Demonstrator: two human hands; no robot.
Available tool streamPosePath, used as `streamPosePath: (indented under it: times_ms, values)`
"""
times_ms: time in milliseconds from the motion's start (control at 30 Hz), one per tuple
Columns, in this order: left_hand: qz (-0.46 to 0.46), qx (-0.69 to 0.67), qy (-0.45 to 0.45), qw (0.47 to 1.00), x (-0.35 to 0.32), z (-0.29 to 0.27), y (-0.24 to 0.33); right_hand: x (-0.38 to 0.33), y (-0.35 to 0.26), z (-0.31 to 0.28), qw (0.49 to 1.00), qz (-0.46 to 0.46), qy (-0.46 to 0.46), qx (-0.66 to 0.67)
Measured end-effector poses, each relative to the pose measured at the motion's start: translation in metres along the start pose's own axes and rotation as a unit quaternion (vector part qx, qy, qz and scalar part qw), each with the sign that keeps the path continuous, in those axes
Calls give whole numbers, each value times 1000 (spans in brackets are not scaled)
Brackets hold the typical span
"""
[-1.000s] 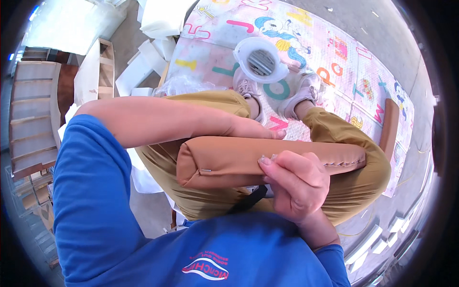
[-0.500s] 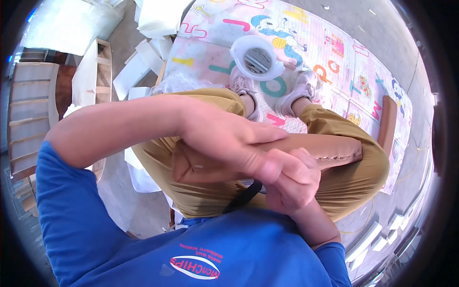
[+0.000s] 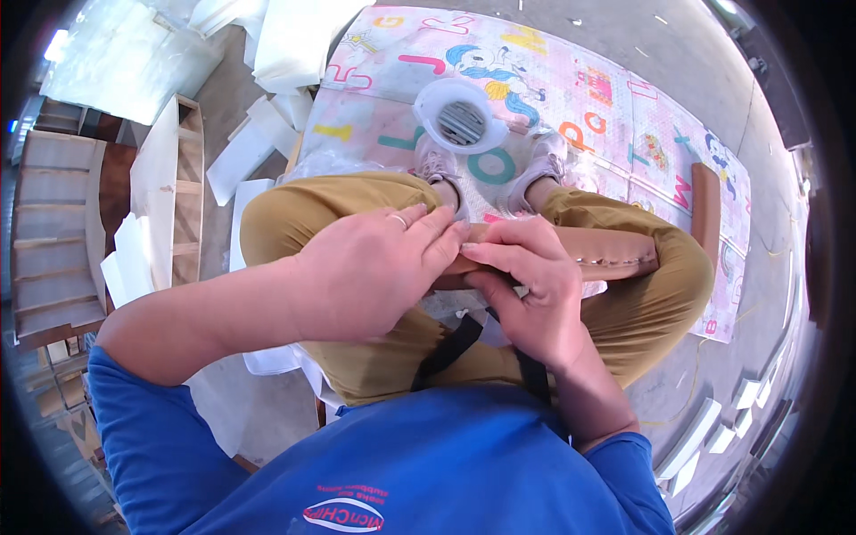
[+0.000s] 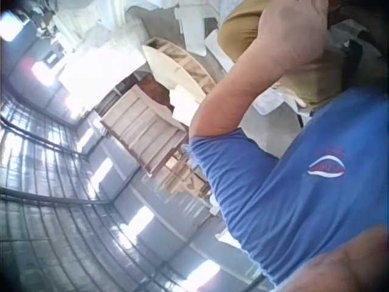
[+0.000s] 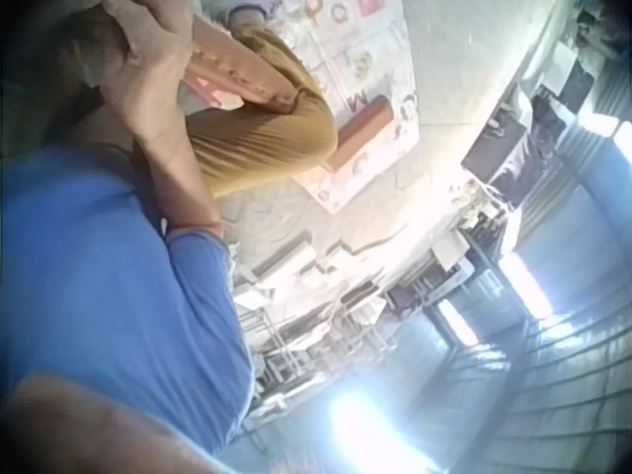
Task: Stapling a leather cover onto a padded wooden furniture frame component.
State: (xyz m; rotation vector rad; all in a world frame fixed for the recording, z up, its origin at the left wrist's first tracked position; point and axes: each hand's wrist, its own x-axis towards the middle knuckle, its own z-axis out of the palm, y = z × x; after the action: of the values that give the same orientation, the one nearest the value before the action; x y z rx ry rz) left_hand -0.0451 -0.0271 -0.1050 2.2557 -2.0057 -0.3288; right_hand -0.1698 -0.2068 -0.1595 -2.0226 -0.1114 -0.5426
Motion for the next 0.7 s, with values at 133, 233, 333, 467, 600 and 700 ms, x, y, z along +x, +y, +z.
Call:
streamPosePath:
  times_ms: [133,233,333,467,600,700]
  values:
    - [7,-20,23,1000,2,3,-1,-2,11,0,999,-47,-4,2]
    - [-7,-40,10,999,4,1,1,-4,15,-2,997,-70,-5,-11]
    - [-13,-144,28,989,4,-6,-1,-7,14,-3,999,-51,-2,-4]
    - [-18,-108,100,989,9,-3,7,-7,14,-9,1000,-15,-23,9]
    - [21,-2,164,986,12,1,11,-5,5,-16,995,69,-38,66]
    - [13,-17,175,984,14,2,12,-4,-2,-17,994,86,-41,57]
